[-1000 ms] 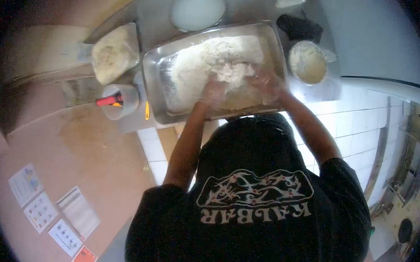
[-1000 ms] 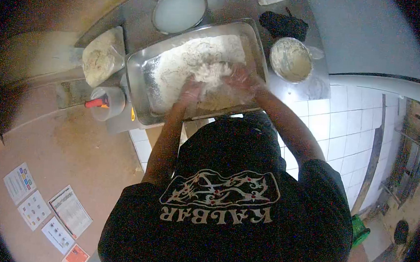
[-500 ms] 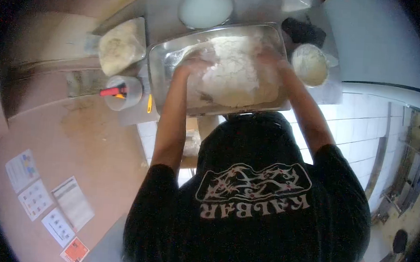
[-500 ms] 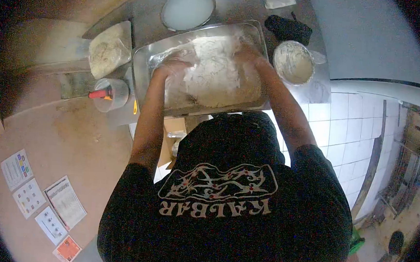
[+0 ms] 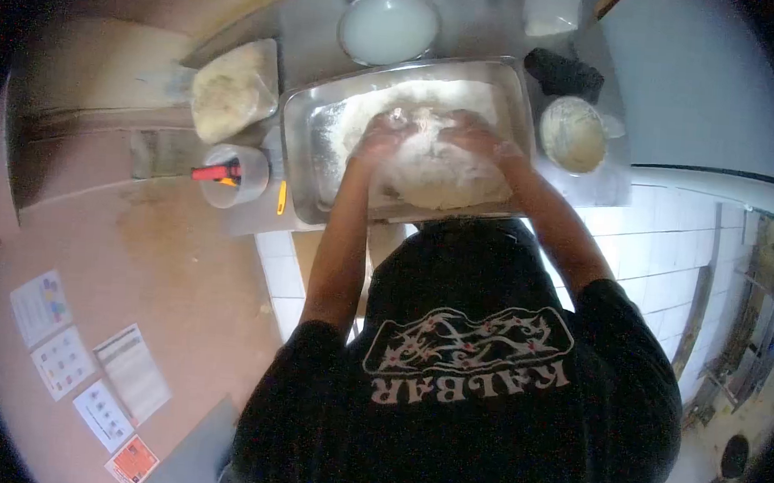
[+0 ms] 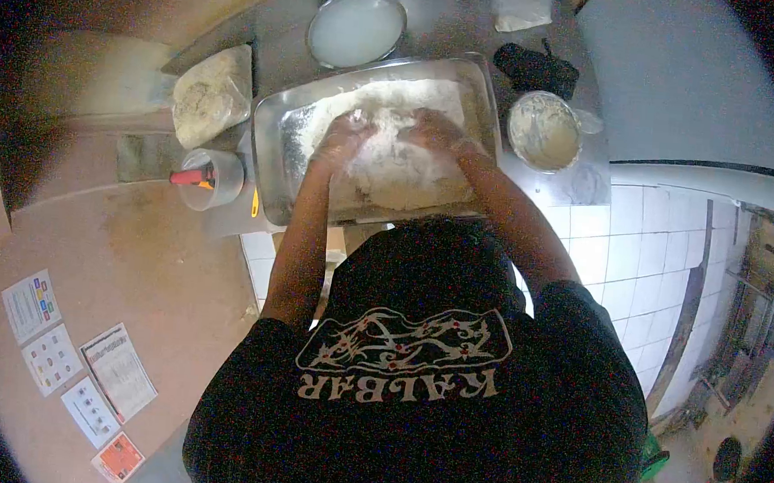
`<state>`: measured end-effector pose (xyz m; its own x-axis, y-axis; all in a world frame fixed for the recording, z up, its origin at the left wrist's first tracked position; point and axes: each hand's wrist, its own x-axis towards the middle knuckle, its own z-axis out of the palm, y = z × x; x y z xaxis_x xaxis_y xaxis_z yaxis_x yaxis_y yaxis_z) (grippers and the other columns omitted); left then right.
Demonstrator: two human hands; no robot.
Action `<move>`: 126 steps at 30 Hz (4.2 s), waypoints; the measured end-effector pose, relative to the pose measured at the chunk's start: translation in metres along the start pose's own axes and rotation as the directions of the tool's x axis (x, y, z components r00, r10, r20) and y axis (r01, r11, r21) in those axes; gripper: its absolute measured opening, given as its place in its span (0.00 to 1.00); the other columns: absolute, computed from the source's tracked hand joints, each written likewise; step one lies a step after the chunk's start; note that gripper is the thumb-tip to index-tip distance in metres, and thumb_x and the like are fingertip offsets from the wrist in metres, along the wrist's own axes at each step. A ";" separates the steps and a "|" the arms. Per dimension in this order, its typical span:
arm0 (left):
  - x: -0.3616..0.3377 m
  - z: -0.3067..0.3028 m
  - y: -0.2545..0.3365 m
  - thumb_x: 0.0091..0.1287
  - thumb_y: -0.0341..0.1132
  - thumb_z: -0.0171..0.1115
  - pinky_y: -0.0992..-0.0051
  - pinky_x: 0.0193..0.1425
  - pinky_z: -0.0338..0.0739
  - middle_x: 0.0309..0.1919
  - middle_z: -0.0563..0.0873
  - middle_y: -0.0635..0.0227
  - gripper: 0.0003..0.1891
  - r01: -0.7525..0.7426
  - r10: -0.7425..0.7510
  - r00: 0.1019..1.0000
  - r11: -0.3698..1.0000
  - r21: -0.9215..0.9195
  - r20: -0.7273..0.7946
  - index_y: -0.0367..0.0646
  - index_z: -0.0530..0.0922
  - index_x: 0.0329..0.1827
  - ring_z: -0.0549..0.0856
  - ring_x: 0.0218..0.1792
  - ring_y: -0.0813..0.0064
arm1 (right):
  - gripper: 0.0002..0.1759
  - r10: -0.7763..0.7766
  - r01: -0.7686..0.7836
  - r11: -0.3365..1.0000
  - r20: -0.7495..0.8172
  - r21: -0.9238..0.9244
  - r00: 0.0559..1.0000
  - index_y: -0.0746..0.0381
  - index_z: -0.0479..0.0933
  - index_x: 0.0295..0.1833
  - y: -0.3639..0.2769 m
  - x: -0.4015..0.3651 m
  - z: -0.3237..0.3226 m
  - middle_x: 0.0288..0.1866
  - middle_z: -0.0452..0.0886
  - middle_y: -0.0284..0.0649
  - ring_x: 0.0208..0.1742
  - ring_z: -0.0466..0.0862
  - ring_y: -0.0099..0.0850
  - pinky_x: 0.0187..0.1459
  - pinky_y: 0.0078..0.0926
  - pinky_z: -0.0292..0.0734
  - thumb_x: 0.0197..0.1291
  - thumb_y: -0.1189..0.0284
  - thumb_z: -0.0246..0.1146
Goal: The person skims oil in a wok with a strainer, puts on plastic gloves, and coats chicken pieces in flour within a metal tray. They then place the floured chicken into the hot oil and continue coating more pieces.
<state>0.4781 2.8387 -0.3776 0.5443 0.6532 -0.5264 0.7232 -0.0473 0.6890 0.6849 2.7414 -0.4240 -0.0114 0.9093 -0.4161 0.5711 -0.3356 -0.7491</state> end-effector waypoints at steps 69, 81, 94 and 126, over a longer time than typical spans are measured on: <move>0.016 -0.005 -0.047 0.63 0.35 0.59 0.62 0.68 0.66 0.54 0.83 0.59 0.24 -0.058 0.056 0.998 0.949 0.311 0.014 0.45 0.72 0.64 0.79 0.56 0.55 | 0.31 -0.154 0.138 0.979 0.098 0.152 0.983 0.55 0.69 0.66 0.017 -0.002 -0.027 0.59 0.76 0.45 0.59 0.73 0.37 0.59 0.34 0.69 0.61 0.52 0.60; -0.020 0.029 -0.102 0.61 0.52 0.60 0.63 0.49 0.75 0.37 0.83 0.68 0.20 -0.273 0.171 0.910 0.933 0.237 0.377 0.42 0.80 0.39 0.80 0.39 0.71 | 0.41 -0.143 0.143 0.985 -0.008 0.093 0.990 0.62 0.62 0.68 0.010 -0.053 0.042 0.57 0.76 0.54 0.58 0.76 0.45 0.61 0.39 0.68 0.51 0.59 0.69; -0.019 0.030 -0.045 0.65 0.56 0.57 0.64 0.51 0.78 0.39 0.84 0.51 0.30 -0.145 0.226 0.969 0.851 0.504 -0.103 0.35 0.76 0.54 0.83 0.38 0.58 | 0.25 -0.281 0.207 0.903 -0.156 -0.376 0.947 0.70 0.77 0.39 0.017 -0.018 0.016 0.41 0.80 0.55 0.46 0.80 0.49 0.49 0.46 0.74 0.54 0.55 0.62; -0.081 0.008 -0.087 0.70 0.42 0.54 0.71 0.48 0.77 0.40 0.86 0.62 0.14 -0.303 0.014 0.910 0.705 -0.641 -0.415 0.42 0.80 0.47 0.84 0.43 0.68 | 0.19 -0.420 0.121 0.853 -0.532 -0.507 0.735 0.62 0.75 0.52 -0.002 -0.090 0.026 0.42 0.82 0.43 0.38 0.82 0.44 0.42 0.41 0.78 0.59 0.63 0.63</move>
<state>0.3749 2.7839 -0.3989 0.3284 0.9072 -0.2628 0.0729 0.2530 0.9647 0.6632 2.6539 -0.3984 0.1881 0.9404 0.2832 0.9020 -0.0513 -0.4286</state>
